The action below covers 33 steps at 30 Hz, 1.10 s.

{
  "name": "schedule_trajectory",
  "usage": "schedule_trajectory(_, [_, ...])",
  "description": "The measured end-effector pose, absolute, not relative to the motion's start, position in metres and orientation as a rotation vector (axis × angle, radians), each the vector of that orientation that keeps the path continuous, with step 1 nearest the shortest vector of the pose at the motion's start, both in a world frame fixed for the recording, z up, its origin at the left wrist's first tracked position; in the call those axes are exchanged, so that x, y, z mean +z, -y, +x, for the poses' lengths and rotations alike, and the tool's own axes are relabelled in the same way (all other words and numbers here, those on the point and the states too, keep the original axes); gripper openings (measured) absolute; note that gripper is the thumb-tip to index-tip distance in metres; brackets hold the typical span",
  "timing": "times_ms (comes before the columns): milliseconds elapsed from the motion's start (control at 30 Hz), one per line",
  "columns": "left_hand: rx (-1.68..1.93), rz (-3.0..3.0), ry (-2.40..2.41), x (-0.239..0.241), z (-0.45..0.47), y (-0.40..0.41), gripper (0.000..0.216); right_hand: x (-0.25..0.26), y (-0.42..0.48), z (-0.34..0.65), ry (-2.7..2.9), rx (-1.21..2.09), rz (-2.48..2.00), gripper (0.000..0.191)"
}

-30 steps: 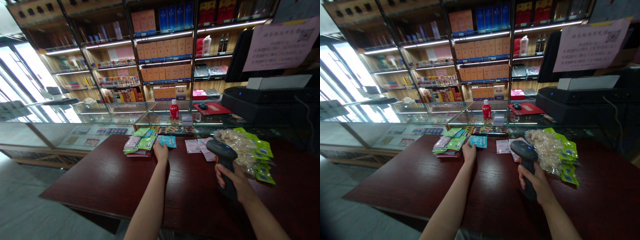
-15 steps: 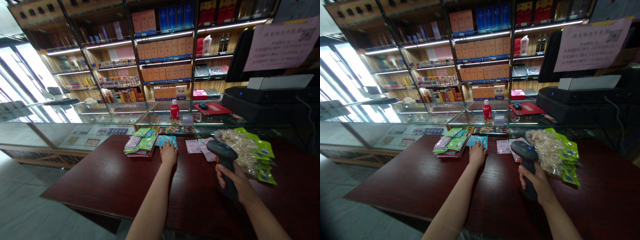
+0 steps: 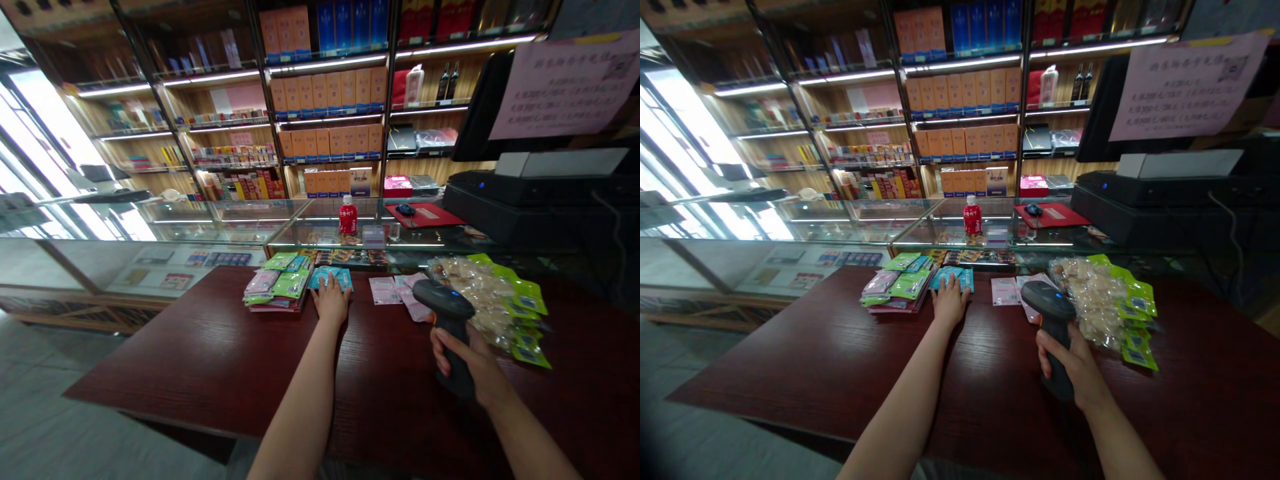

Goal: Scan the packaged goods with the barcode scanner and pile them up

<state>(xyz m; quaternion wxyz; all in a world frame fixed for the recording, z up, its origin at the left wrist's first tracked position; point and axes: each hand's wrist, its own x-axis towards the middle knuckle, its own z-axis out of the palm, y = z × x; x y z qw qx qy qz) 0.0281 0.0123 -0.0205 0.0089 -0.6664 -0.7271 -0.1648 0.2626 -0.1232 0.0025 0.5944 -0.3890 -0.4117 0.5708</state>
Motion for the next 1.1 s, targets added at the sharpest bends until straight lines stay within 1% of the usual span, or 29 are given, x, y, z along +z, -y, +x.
schedule_trajectory(200, [-0.508,-2.002,2.336,-0.021,0.034,-0.018,0.06,0.004,0.123,0.263,0.944,1.337,-0.923,0.036])
schedule_trajectory(467, [-0.525,-1.897,2.339,-0.025,0.031,-0.016,0.062,0.001,0.121,0.264,0.936,1.33,-0.915,0.034])
schedule_trajectory(700, [-0.603,-2.026,2.176,-0.016,0.039,-0.005,0.05,0.004,0.113,0.27,0.841,1.265,-0.851,0.035])
schedule_trajectory(833, [-0.619,-2.264,1.99,-0.011,0.059,0.004,0.036,0.002,0.109,0.274,0.787,1.265,-0.828,0.035])
schedule_trajectory(900, [-0.575,-2.345,1.989,-0.01,0.075,0.005,0.031,0.001,0.108,0.275,0.78,1.26,-0.827,0.035])
schedule_trajectory(967, [-0.547,-2.321,2.063,-0.01,0.091,0.004,0.035,0.0,0.108,0.274,0.789,1.25,-0.83,0.037])
schedule_trajectory(1100, [-0.57,-2.12,2.258,-0.011,0.119,-0.003,0.057,0.002,0.109,0.271,0.792,1.228,-0.843,0.039])
